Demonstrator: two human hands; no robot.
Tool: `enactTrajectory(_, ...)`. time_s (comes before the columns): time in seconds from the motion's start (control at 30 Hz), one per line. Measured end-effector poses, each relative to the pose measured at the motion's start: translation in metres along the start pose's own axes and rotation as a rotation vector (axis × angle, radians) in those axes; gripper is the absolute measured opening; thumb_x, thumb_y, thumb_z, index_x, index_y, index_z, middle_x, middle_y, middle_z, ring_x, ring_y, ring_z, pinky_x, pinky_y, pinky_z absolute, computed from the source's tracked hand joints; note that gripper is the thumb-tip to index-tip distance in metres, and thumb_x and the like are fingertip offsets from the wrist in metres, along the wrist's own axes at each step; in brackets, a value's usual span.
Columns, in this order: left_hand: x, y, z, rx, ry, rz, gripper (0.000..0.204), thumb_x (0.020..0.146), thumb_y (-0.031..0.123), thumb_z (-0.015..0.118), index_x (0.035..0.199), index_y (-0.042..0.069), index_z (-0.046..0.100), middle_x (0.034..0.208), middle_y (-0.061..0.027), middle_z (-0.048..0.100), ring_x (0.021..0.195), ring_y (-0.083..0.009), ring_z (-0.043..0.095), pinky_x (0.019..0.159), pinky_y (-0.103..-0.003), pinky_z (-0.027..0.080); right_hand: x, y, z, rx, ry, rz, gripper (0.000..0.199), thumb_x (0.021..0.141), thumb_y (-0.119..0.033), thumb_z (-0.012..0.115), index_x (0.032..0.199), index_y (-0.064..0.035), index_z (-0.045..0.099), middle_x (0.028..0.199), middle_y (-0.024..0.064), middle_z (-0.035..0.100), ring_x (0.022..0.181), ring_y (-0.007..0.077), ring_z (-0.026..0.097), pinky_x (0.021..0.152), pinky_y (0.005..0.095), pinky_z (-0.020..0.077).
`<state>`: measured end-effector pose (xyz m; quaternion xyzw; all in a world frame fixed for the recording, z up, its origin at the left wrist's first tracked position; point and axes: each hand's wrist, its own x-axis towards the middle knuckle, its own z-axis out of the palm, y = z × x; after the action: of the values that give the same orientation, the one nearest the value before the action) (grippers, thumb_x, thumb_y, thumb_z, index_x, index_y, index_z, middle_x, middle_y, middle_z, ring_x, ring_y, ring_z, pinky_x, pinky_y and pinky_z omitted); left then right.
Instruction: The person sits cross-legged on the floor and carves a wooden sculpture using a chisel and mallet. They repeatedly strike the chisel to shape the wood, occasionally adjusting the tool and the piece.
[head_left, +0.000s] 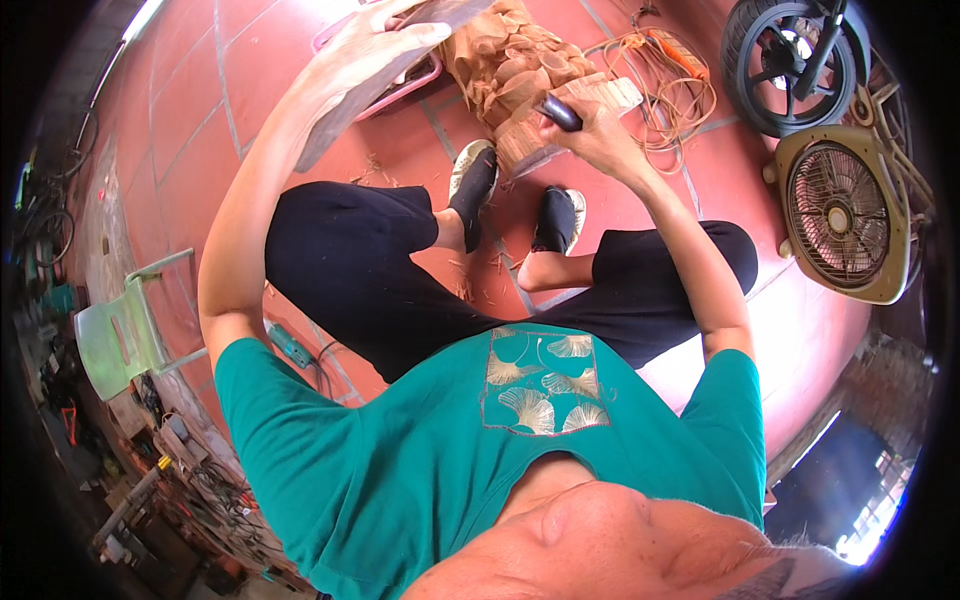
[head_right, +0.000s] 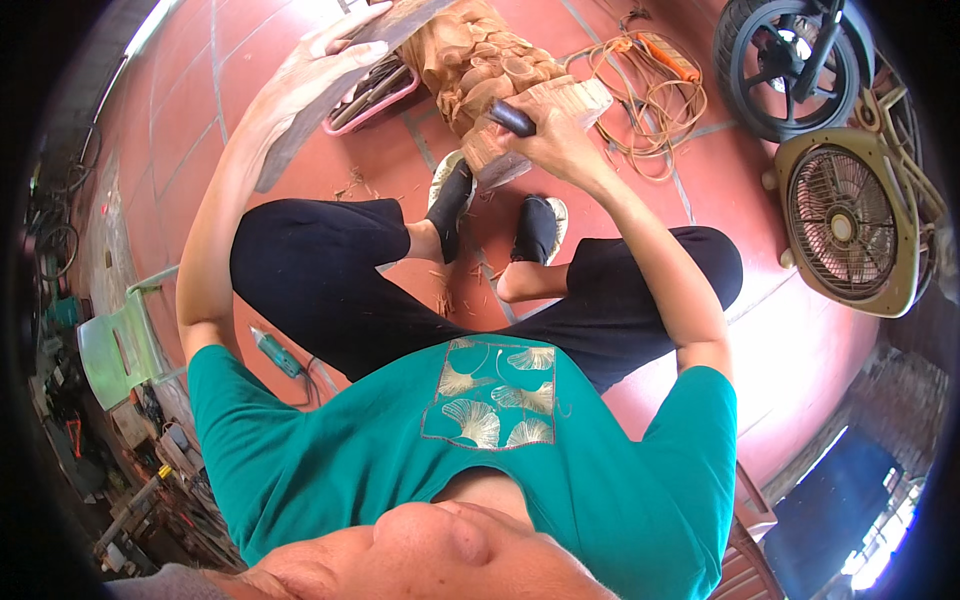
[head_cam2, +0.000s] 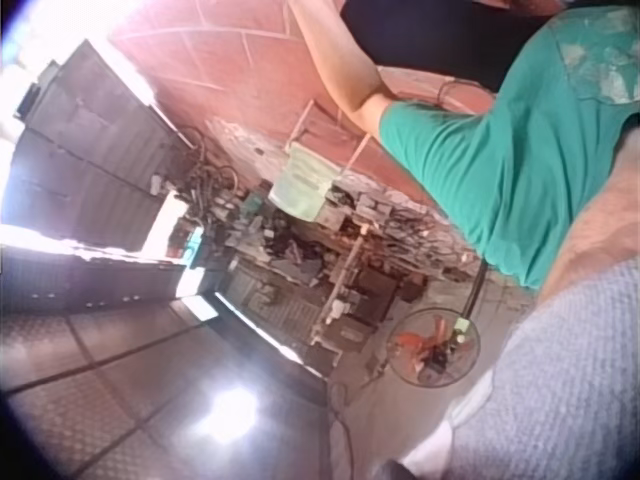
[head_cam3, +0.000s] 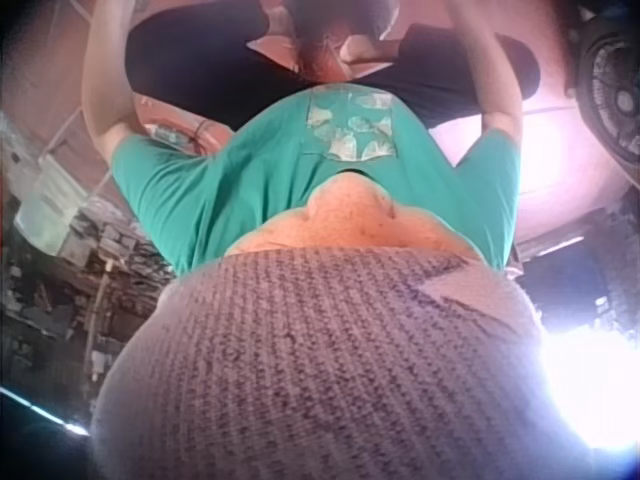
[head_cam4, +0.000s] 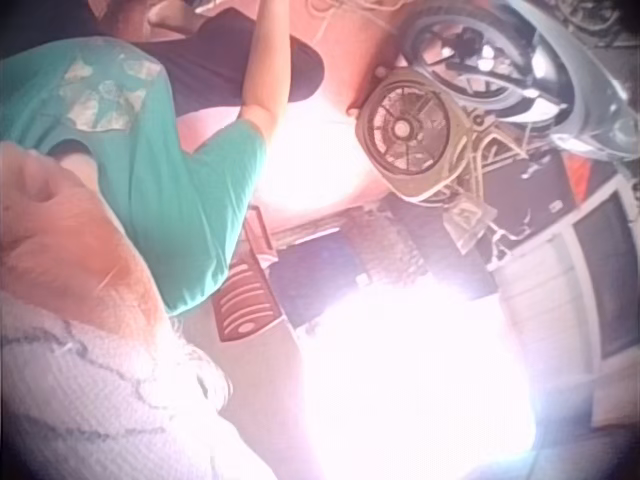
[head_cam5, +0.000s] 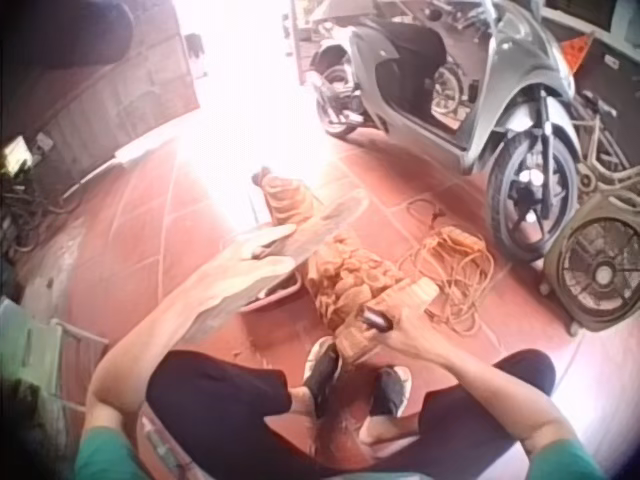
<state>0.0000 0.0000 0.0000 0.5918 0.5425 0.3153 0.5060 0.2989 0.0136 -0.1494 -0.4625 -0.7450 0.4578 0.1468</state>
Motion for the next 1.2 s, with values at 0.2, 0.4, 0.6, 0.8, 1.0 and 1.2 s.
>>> enactTrajectory(0.2, 0.0, -0.007, -0.006, 0.06, 0.055, 0.001, 0.069, 0.09, 0.023, 0.073, 0.15, 0.003, 0.045, 0.131, -0.0111, 0.059, 0.101, -0.0159, 0.058, 0.082, -0.028, 0.05, 0.004, -0.007, 0.017, -0.308, 0.292, -0.174, 0.039, 0.081, -0.02, 0.079, 0.115, -0.0045, 0.07, 0.081, 0.0077, 0.067, 0.078, 0.018, 0.065, 0.073, 0.0353, 0.0511)
enactTrajectory(0.4, 0.009, -0.03, -0.004, 0.183, 0.099, 0.015, 0.06, 0.096, 0.032, 0.068, 0.152, 0.021, 0.048, 0.092, -0.0011, 0.061, 0.073, -0.0072, 0.053, 0.06, -0.023, 0.045, 0.001, -0.008, -0.012, -0.171, 0.079, -0.023, 0.023, 0.079, -0.016, 0.076, 0.098, -0.004, 0.071, 0.073, 0.0045, 0.063, 0.07, 0.0143, 0.062, 0.066, 0.0322, 0.0488)
enactTrajectory(0.6, 0.015, -0.037, -0.016, 0.128, 0.07, 0.06, 0.059, 0.096, 0.031, 0.068, 0.151, 0.02, 0.049, 0.082, 0.0019, 0.057, 0.066, -0.0052, 0.05, 0.057, -0.021, 0.042, 0.003, -0.002, -0.011, -0.189, 0.181, -0.061, 0.019, 0.083, -0.016, 0.073, 0.097, -0.0037, 0.07, 0.075, 0.0049, 0.063, 0.072, 0.0138, 0.061, 0.067, 0.0324, 0.0489)
enactTrajectory(0.8, 0.006, -0.025, -0.008, 0.161, 0.103, 0.049, 0.06, 0.096, 0.032, 0.069, 0.151, 0.019, 0.049, 0.081, 0.0018, 0.057, 0.064, -0.0052, 0.051, 0.055, -0.021, 0.043, -0.007, -0.011, -0.007, -0.335, 0.2, -0.205, 0.032, 0.084, -0.026, 0.074, 0.109, -0.0057, 0.07, 0.088, 0.015, 0.068, 0.089, 0.0334, 0.066, 0.083, 0.0423, 0.0511)
enactTrajectory(1.0, 0.005, -0.025, -0.008, 0.162, 0.132, -0.007, 0.061, 0.094, 0.031, 0.071, 0.15, 0.018, 0.05, 0.082, 0.0011, 0.058, 0.064, -0.0054, 0.052, 0.055, -0.021, 0.045, -0.017, -0.003, -0.05, -0.801, 0.094, 0.064, 0.033, 0.077, -0.018, 0.067, 0.108, -0.0067, 0.07, 0.107, 0.0194, 0.068, 0.102, 0.0382, 0.066, 0.085, 0.0504, 0.0526)
enactTrajectory(1.2, 0.011, -0.031, -0.014, 0.026, 0.131, 0.032, 0.06, 0.094, 0.029, 0.071, 0.149, 0.016, 0.051, 0.084, 0.0008, 0.058, 0.065, -0.0058, 0.052, 0.056, -0.021, 0.047, -0.015, 0.002, -0.05, -0.331, 0.077, -0.165, 0.026, 0.082, -0.015, 0.072, 0.106, -0.0061, 0.071, 0.094, 0.0147, 0.071, 0.083, 0.0296, 0.069, 0.075, 0.0417, 0.0526)
